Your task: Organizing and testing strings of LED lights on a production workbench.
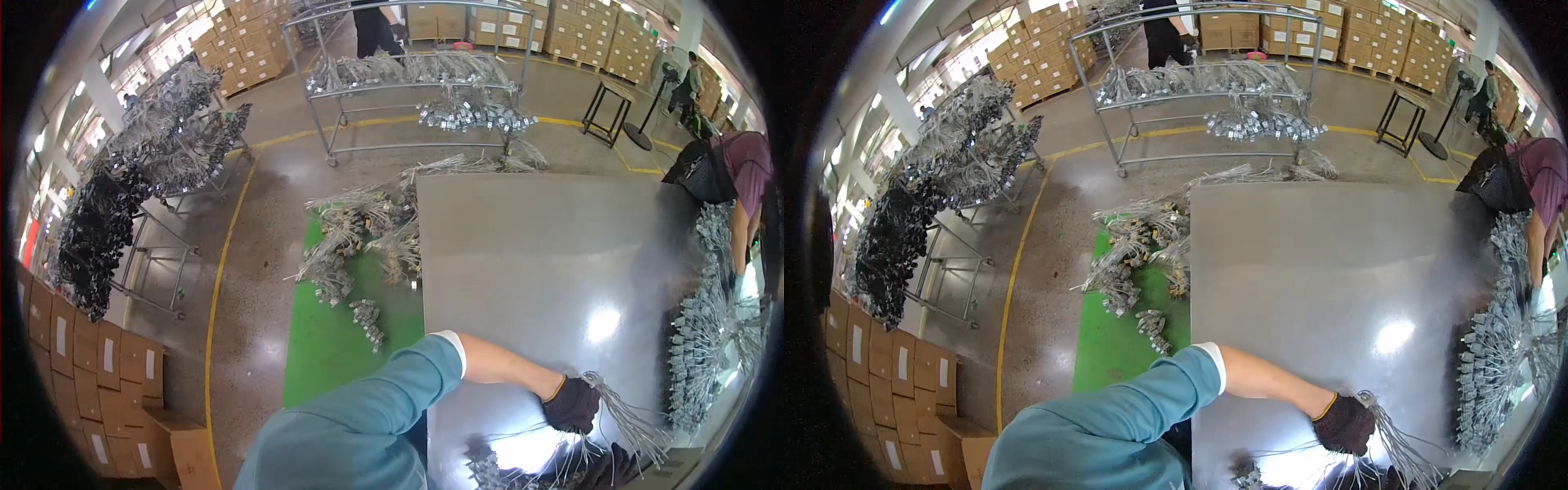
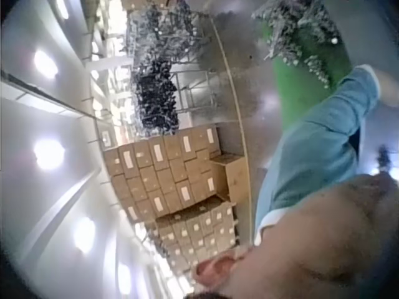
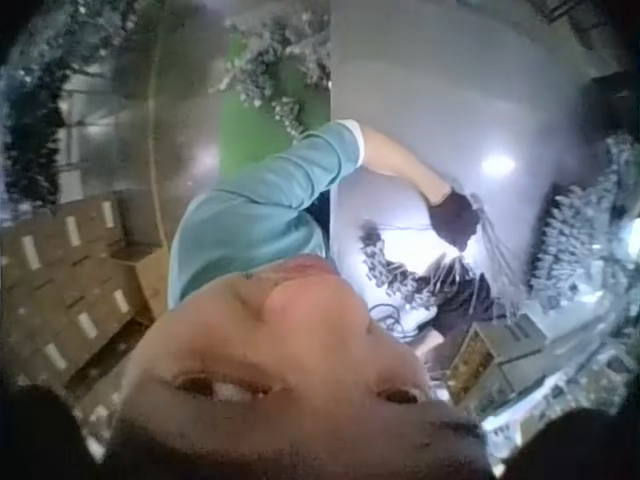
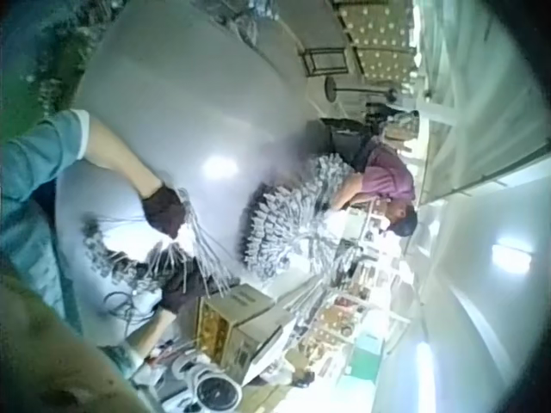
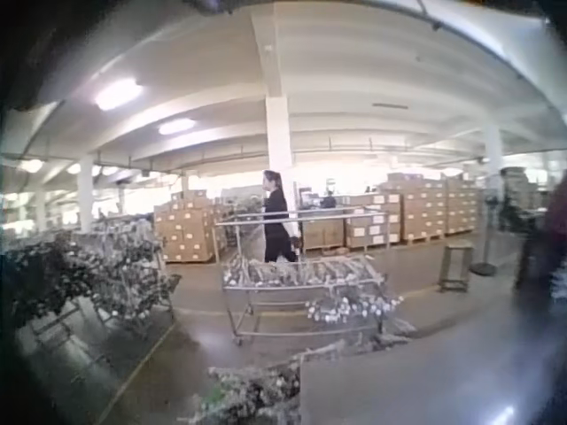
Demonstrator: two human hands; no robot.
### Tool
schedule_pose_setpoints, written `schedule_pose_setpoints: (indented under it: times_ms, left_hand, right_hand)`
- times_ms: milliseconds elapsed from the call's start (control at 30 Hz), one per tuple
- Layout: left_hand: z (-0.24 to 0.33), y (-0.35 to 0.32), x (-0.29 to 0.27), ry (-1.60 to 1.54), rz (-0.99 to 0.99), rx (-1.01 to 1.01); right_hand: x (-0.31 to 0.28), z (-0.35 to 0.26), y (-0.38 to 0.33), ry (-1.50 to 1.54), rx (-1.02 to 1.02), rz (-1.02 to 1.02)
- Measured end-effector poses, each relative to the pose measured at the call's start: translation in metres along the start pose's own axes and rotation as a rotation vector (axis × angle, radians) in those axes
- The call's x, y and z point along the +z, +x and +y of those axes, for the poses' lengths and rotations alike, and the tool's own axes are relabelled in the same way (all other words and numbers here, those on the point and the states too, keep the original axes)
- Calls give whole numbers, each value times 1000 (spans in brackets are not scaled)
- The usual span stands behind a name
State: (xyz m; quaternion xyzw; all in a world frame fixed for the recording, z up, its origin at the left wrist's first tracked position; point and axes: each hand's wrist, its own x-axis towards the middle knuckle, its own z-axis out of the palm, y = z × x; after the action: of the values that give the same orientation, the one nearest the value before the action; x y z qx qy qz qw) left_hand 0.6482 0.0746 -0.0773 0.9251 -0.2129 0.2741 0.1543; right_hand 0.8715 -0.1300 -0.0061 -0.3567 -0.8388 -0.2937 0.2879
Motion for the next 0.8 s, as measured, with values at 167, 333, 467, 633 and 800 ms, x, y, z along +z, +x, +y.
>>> schedule_pose_setpoints:
  times_ms: [167, 333, 467, 633, 800]
  left_hand:
    - [-4, -3, 7, 30, 16, 24]
    - [-1, -3, 6, 81, 36, 54]
    - [1, -1, 1, 122, -48, 65]
    - [-2, -5, 11, 72, 3, 81]
    - [14, 0, -3, 67, -98, 61]
  right_hand:
    - [-23, -50, 31, 3, 239, -102]
    - [-35, -88, 53, -22, 913, -360]
    - [-33, -99, 56, -88, 1025, -333]
    - [-40, -113, 72, -114, 877, -449]
    - [-66, -121, 90, -115, 1288, -781]
